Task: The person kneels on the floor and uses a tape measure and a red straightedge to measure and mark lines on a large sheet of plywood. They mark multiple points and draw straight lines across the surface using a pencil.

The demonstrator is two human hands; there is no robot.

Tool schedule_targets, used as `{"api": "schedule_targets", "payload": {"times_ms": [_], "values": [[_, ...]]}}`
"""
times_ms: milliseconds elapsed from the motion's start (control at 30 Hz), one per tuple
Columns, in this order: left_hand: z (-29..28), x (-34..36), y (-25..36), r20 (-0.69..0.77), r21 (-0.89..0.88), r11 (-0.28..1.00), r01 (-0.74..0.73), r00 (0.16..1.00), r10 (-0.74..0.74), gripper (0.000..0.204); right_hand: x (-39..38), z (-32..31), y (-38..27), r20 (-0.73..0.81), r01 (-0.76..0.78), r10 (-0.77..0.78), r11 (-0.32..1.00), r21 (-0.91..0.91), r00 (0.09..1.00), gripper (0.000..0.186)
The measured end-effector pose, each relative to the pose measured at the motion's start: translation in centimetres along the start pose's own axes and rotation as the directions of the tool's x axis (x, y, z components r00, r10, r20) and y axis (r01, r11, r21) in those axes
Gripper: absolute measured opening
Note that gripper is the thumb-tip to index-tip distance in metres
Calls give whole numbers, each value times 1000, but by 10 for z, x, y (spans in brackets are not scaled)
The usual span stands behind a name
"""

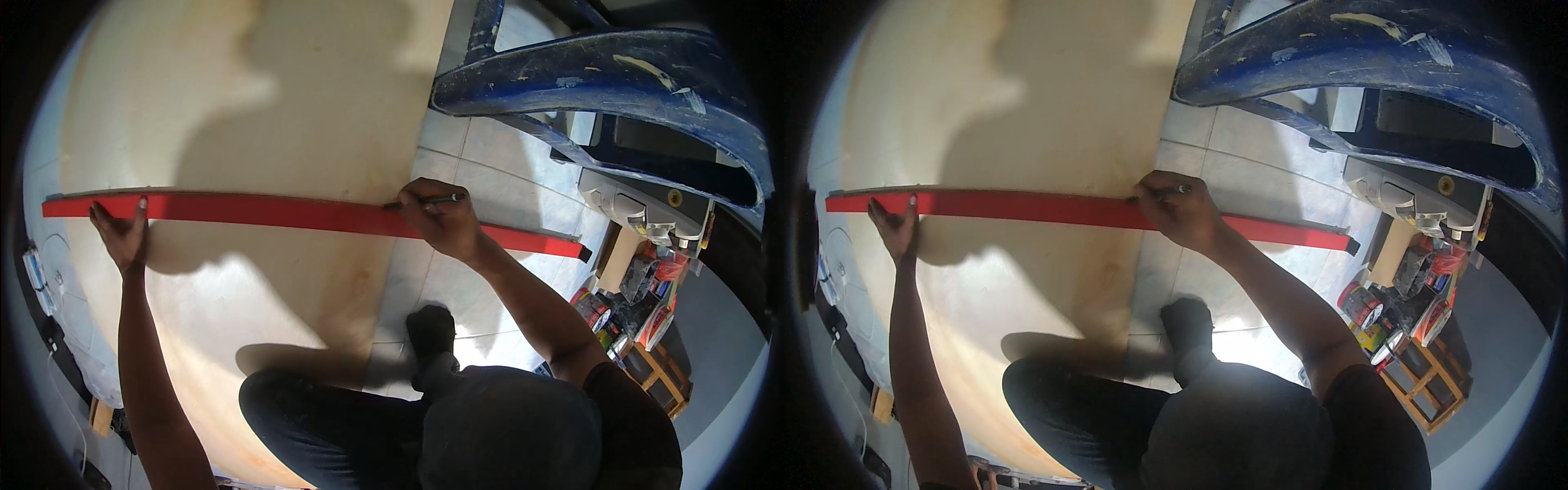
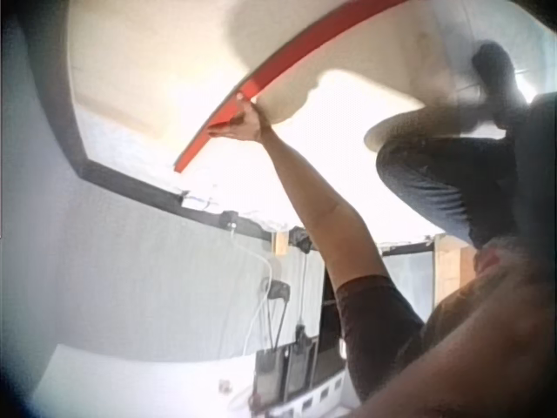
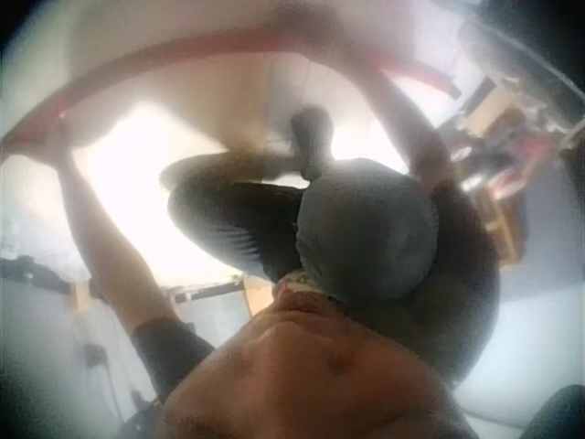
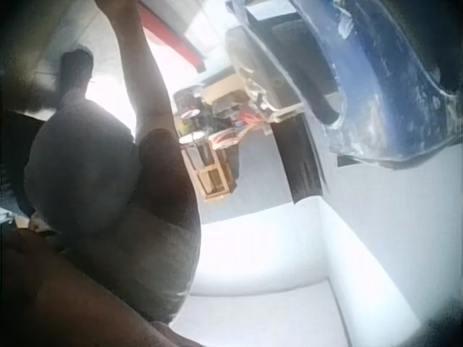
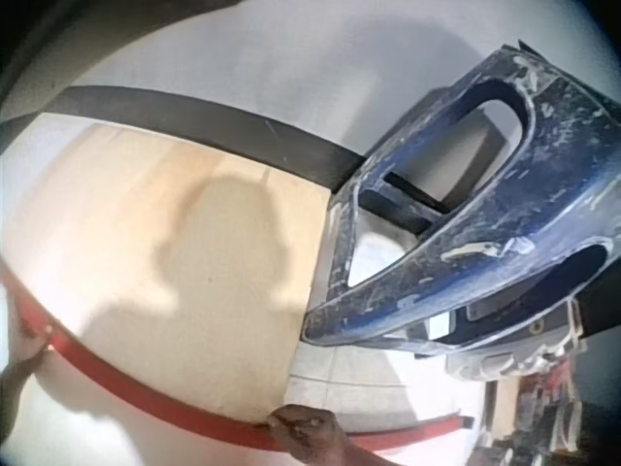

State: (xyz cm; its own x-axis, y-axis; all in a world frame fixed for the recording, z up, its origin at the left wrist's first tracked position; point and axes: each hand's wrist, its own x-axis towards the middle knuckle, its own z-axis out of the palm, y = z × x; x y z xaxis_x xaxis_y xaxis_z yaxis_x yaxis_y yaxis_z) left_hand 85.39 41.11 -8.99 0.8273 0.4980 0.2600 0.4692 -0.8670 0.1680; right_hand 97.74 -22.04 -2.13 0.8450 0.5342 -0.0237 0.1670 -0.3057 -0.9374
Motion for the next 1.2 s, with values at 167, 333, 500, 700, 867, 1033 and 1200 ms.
{"api": "schedule_targets", "payload": {"times_ms": [167,333,500,700,867,1033,1200], "values": [[-49,15,49,186,384,922,-56,982,-17,117,-19,13,14,-171,9,-2,999,37,985,5],[-88,40,101,366,231,971,-70,930,-20,75,-28,22,18,-257,9,29,989,144,966,6],[-97,34,144,561,-37,998,59,828,-28,82,-25,18,15,-249,-32,66,990,139,966,12],[-72,12,152,642,305,951,53,726,-247,180,8,31,-12,-162,-71,74,997,23,984,13],[-73,11,156,683,289,948,130,666,-299,186,92,87,-65,51,-113,103,950,289,993,9],[-81,18,163,678,355,926,131,645,-351,187,164,161,-83,122,81,-111,970,229,986,11],[-81,19,175,703,382,919,101,613,-360,188,174,195,-70,175,93,-130,974,205,976,11]]}}
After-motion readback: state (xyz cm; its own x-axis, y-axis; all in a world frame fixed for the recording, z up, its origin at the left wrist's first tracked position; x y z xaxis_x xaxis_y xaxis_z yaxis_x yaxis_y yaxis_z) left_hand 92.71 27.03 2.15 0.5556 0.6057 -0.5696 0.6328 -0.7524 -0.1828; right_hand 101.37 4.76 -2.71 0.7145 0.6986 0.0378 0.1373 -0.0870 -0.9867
